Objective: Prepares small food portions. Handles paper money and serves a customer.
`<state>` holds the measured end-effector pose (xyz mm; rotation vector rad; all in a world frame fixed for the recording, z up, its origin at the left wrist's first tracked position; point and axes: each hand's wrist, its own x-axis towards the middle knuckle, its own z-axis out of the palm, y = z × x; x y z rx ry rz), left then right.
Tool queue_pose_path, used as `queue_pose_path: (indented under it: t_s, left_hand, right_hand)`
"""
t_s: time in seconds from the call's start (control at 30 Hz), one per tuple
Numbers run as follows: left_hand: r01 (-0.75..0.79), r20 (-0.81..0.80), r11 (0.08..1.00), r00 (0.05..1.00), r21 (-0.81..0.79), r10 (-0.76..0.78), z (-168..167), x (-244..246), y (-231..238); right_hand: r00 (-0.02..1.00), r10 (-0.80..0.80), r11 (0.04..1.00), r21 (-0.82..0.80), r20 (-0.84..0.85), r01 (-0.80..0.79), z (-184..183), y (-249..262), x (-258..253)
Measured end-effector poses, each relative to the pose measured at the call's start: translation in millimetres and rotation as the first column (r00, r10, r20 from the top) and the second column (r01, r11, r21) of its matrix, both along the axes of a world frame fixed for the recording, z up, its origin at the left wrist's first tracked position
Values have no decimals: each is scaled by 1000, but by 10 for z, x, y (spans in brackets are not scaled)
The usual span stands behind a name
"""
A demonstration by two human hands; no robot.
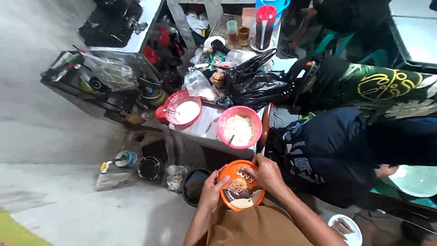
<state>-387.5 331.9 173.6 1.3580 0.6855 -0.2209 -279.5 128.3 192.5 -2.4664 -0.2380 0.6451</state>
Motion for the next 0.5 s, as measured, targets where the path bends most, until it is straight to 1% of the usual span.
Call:
queue_pose_path:
  t_s: [0.1,0.2,0.23,0.3,0.4,0.47,0.5]
  left_hand:
    - [-88,-13,995,996,-40,88,-23,32,452]
    - [-193,-37,970,981,-149,189,-136,57,856]
    - [-239,-55,955,971,-176,233,-169,75,958]
    - [-310,-73,929,951,-205,301,-222,98,1128]
    - [-346,-38,912,937,-219,346,-307,144,1319]
    - [-342,-26,914,938,-218,345,-345,221,1409]
    - [-342,-38,916,939,-211,342,-364,274,1450]
  right_hand:
    - [990,138,990,-15,-7,-138,44,519,220]
    - [963,265,964,13,-51,-264,8,1046,449]
    - [954,298,954,52,-44,-296,-38,1179,510]
    - [933,358,912,203,23,-355,-169,1366,589]
    - [901,405,790,436,156,-431,-430,1519,686]
    - [896,396,736,514,200,-440,-520,1562,730]
    - [889,389,716,529,241,-456,-527,1571,732]
